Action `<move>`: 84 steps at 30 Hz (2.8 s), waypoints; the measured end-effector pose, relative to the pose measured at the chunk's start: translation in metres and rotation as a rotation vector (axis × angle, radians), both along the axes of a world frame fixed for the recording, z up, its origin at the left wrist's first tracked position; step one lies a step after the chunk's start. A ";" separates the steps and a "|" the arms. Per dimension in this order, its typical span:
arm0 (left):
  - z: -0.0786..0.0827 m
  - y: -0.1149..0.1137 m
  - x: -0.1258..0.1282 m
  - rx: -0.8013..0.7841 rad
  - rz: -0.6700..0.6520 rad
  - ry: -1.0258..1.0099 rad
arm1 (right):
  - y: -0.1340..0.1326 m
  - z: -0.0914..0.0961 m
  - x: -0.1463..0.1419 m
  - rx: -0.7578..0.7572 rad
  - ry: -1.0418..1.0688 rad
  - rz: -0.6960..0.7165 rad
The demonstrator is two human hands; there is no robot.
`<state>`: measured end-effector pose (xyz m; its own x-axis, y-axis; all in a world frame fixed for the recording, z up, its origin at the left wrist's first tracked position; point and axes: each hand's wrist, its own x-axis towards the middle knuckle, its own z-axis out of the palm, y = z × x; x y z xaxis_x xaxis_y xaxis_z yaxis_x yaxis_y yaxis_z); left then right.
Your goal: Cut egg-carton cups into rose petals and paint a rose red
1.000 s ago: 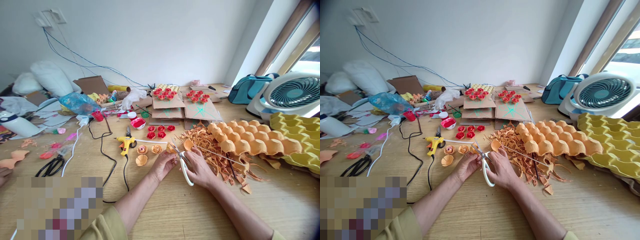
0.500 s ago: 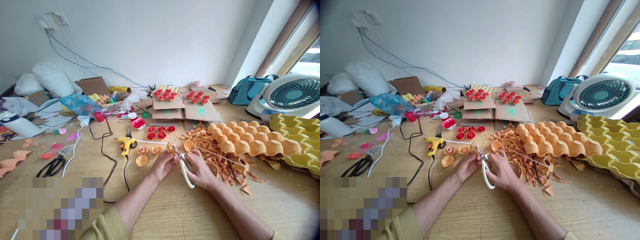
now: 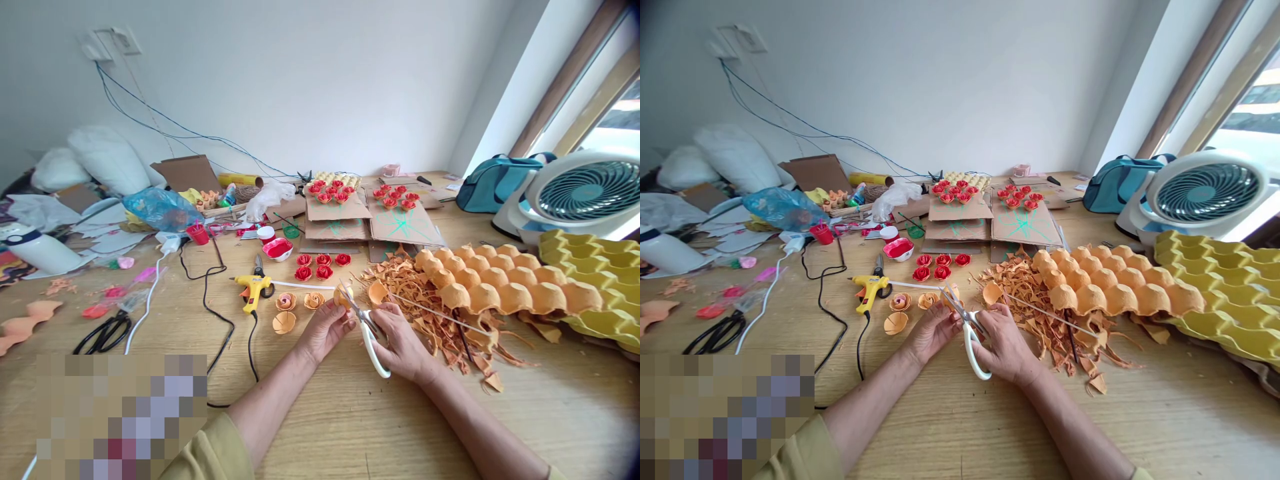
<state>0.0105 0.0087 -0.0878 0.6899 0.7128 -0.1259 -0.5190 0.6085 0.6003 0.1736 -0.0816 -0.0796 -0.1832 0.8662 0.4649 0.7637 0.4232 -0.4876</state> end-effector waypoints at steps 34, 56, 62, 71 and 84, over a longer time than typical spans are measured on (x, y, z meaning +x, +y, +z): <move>0.009 0.006 -0.005 0.137 0.066 0.091 | 0.000 0.002 0.004 -0.029 -0.126 -0.043; 0.016 0.004 -0.009 0.147 0.054 0.116 | -0.001 0.004 0.004 -0.011 -0.153 -0.041; 0.017 0.003 -0.008 0.148 0.069 0.118 | -0.001 0.005 0.004 -0.010 -0.182 -0.061; 0.015 0.003 -0.009 0.193 0.061 0.134 | -0.003 0.007 0.004 -0.013 -0.185 -0.061; 0.016 0.003 -0.009 0.205 0.062 0.133 | -0.003 0.008 0.004 -0.004 -0.157 -0.041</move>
<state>0.0019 0.0116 -0.0714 0.6314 0.7731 -0.0610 -0.4597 0.4364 0.7734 0.1778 -0.0851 -0.0718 -0.2173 0.8762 0.4302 0.8473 0.3882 -0.3625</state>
